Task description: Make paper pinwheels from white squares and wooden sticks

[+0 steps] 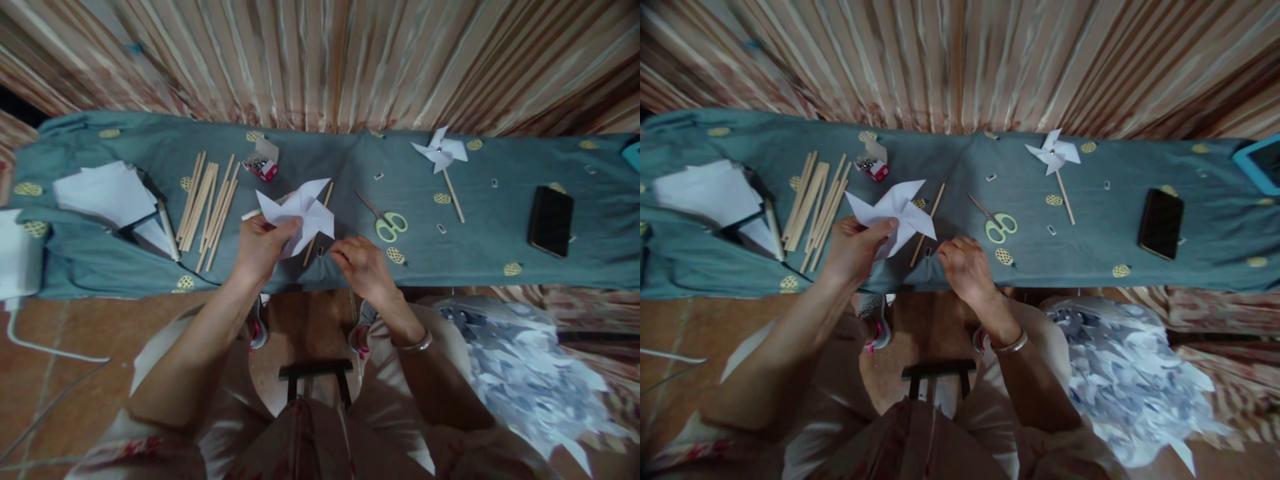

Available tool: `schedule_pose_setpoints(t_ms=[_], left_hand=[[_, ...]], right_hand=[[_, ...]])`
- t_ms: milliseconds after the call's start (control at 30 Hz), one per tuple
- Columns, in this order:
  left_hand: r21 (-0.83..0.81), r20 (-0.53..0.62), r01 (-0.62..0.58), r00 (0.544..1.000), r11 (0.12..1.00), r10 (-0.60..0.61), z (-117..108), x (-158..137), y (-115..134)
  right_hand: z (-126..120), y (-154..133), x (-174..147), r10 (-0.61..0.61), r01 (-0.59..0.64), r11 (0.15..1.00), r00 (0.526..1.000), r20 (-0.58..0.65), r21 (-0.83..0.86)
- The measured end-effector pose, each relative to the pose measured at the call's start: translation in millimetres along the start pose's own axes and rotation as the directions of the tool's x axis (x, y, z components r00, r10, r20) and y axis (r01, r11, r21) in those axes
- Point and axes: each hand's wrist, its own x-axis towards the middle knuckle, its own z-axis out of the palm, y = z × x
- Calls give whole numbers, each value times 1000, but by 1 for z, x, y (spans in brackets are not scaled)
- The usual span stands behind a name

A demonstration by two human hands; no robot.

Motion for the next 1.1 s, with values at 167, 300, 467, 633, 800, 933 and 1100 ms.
schedule_pose_setpoints(t_ms=[167, 300, 467, 633, 800, 933, 1100], left_hand=[[4, 0, -16, 1000, 1000, 16, 0, -2, 0], [60, 16, -24, 1000, 998, 23, 1, -5, -3], [101, 116, -29, 993, 994, 17, 6, -14, -5], [87, 140, 5, 990, 996, -17, 12, -20, -4], [85, 147, 43, 988, 995, -55, 12, -21, -6], [75, 181, 10, 983, 997, -23, 11, -21, -7], [60, 202, -3, 979, 998, -9, 10, -22, -7]], right_hand=[[-13, -8, -2, -10, 24, 981, 997, -73, 192], [-30, -23, -1, 54, 76, 864, 969, -242, 498], [-35, -35, 3, 104, 62, 869, 947, -305, 490], [-30, -36, 7, 148, -10, 895, 949, -277, 446], [-27, -34, 8, 137, 16, 872, 952, -275, 489], [-24, -31, 9, 143, 33, 855, 944, -296, 518], [-22, -28, 11, 151, 29, 843, 946, -288, 537]])
